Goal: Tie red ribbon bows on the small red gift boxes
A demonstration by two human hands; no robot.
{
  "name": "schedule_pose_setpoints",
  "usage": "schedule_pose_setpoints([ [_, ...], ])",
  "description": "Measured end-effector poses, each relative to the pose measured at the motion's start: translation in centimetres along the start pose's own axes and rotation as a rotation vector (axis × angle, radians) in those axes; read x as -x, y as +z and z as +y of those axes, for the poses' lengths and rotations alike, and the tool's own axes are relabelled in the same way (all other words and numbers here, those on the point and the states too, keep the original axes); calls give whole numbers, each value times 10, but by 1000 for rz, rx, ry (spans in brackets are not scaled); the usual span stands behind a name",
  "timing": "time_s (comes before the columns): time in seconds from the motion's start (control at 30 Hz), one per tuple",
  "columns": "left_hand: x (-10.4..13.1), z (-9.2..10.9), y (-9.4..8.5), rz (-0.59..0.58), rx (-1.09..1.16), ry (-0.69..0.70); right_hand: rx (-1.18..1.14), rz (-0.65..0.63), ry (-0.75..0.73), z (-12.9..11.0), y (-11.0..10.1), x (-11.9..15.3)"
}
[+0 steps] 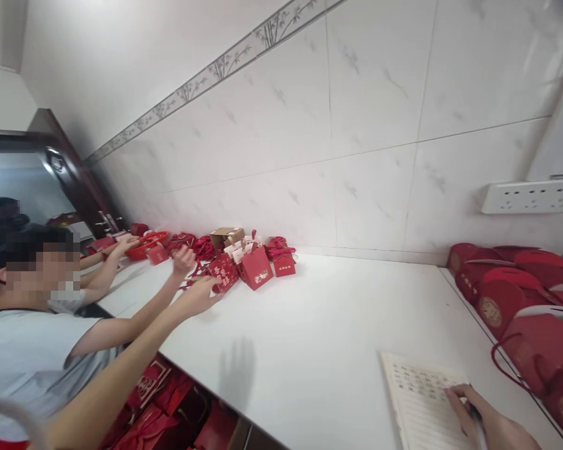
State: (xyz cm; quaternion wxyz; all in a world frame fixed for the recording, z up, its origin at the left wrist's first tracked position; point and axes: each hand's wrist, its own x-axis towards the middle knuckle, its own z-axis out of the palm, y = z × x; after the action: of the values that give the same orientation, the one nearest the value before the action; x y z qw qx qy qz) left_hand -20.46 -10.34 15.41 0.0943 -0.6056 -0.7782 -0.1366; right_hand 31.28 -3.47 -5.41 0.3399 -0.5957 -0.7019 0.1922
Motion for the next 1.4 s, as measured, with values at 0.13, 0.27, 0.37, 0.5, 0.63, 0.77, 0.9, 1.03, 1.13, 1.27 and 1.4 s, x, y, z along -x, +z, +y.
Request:
schedule_pose_setpoints([
  [0.13,-88,59,50,-15,-18,-2,-85,-111,60,-11,-8,2],
  [0.27,-141,71,82,57,-45,-248,-105,-123,80,-17,-13,2],
  [0.37,-149,56,91,53,-19,-387,-97,-113,74,-18,-14,1],
  [0.5,-136,45,90,46,60,-322,-20,-141,104,-15,-8,-1],
  [0.63,-109,65,81,92,165,-112,6,-125,70,-10,-1,0],
  [0.77,-61,113,84,108,327,161,72,-44,-84,-29,-12,-3],
  [0.9,-7,166,101,-8,666,472,43,4,-273,-84,-36,-17],
  [1.03,18,204,112,-51,831,483,-122,-168,-379,-138,-42,-47],
  [1.13,17,221,116,-57,916,489,-279,-289,-457,-161,-37,-73],
  [1.27,11,231,116,5,965,409,-276,-335,-470,-176,-34,-96],
  [1.4,6,232,108,-26,1039,389,-232,-341,-486,-182,-30,-101],
])
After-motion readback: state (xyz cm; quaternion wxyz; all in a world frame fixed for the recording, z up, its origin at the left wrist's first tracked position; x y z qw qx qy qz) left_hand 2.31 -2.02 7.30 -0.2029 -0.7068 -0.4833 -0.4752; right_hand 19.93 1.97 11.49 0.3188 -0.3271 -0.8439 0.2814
